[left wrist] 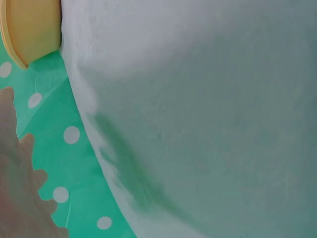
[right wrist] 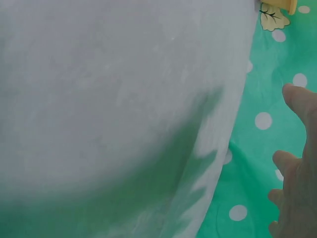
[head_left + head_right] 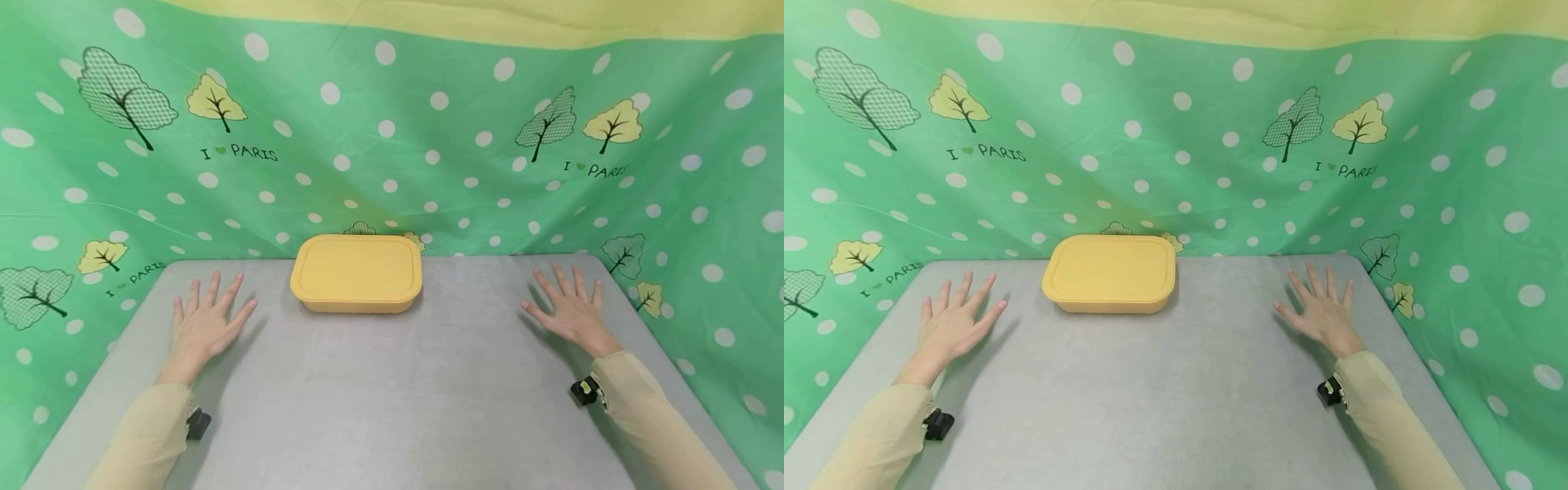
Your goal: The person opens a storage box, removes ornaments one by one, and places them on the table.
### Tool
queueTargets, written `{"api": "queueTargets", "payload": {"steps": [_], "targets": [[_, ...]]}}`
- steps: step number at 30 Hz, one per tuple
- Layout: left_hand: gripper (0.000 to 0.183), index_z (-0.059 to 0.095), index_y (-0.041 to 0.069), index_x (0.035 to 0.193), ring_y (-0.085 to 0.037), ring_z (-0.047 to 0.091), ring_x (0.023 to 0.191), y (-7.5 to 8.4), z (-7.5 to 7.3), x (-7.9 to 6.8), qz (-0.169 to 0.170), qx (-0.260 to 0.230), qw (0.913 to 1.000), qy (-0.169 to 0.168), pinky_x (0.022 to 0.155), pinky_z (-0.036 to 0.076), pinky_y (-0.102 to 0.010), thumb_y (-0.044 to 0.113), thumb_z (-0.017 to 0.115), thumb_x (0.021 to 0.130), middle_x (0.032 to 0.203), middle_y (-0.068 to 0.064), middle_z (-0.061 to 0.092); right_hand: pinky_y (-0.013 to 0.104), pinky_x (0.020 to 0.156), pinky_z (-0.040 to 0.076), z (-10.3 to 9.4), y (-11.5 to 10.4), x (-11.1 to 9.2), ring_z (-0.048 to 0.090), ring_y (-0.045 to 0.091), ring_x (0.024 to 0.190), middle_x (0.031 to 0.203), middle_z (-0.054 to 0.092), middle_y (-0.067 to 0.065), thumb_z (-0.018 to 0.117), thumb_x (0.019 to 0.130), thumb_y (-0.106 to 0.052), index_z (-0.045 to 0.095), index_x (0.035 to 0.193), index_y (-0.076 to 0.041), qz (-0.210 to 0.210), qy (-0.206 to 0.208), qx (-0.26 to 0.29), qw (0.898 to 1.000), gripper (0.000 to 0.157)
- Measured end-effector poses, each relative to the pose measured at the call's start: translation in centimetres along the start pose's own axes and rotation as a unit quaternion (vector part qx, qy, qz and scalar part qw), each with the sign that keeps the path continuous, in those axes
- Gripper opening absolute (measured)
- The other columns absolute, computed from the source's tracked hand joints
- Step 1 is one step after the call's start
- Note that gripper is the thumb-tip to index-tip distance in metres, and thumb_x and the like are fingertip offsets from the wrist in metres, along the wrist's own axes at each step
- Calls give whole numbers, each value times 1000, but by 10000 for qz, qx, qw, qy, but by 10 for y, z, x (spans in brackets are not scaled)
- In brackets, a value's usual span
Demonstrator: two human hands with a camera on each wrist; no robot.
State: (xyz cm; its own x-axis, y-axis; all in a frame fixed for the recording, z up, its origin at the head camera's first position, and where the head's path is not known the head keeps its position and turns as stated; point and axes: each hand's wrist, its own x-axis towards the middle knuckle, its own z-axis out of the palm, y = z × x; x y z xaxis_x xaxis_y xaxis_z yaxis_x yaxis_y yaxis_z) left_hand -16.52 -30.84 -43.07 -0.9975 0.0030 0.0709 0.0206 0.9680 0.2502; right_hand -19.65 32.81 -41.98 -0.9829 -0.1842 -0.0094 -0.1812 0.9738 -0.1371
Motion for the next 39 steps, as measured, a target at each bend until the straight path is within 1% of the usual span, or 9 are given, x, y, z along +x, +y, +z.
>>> {"api": "queueTargets", "payload": {"steps": [5,8,10,13,18,20,26,31,39], "targets": [[74,12,23,157,-51,-11,139,-1,-2,1,-15,18,10000,9,103,-10,-71,63,28,97,158,-23,3,66,98,-24,-2,-3,2,-15,49,138,158,-1,22,37,93,-66,15,156,-15,-7,49,91,9999,84],[74,11,23,157,-53,-8,138,-1,-2,1,-2,67,10000,-8,103,-10,-72,63,28,97,158,-24,3,69,99,-21,-3,-5,3,-13,50,139,159,0,22,37,93,-66,15,156,-15,2,55,123,9999,84],[75,10,23,157,-55,-6,137,-1,0,1,17,108,9999,-22,102,-10,-72,64,27,97,158,-24,4,70,99,-19,-3,-7,3,-12,50,139,158,1,22,38,93,-66,15,156,-15,14,70,144,9999,84],[75,10,22,157,-56,-3,137,0,3,2,68,163,9998,-52,102,-10,-73,64,27,97,157,-24,6,69,99,-21,-2,-9,4,-15,49,138,158,-1,22,35,93,-66,11,156,-16,30,6,90,10000,84],[75,9,24,157,-56,-3,137,2,8,4,106,178,9998,-56,102,-10,-72,65,27,96,158,-23,5,67,99,-23,3,-16,6,-16,49,138,158,-3,22,33,94,-67,7,157,-17,17,-67,44,10000,85],[75,8,25,157,-56,-2,137,4,9,5,121,191,9997,-57,103,-10,-72,65,27,96,158,-23,4,67,99,-23,5,-22,7,-14,50,138,158,-2,23,34,94,-67,10,157,-16,-18,-42,70,10000,84],[76,10,23,157,-55,-3,138,13,11,10,169,109,9997,-168,103,-11,-71,65,27,96,158,-22,5,67,101,-20,8,-41,15,-14,46,140,158,0,22,35,94,-66,14,156,-15,-167,55,234,9996,84],[76,12,22,157,-54,-1,138,23,13,17,234,104,9994,-223,104,-7,-72,65,27,96,159,-21,6,67,104,-15,11,-58,26,-12,44,141,160,2,19,35,94,-65,17,156,-14,-319,223,363,9986,82],[77,16,20,156,-53,1,139,42,20,30,332,-233,9986,-332,105,-3,-71,67,25,96,159,-20,8,66,106,-13,17,-88,38,-8,41,143,160,6,17,38,96,-61,21,155,-13,-504,339,752,9953,78]]}}
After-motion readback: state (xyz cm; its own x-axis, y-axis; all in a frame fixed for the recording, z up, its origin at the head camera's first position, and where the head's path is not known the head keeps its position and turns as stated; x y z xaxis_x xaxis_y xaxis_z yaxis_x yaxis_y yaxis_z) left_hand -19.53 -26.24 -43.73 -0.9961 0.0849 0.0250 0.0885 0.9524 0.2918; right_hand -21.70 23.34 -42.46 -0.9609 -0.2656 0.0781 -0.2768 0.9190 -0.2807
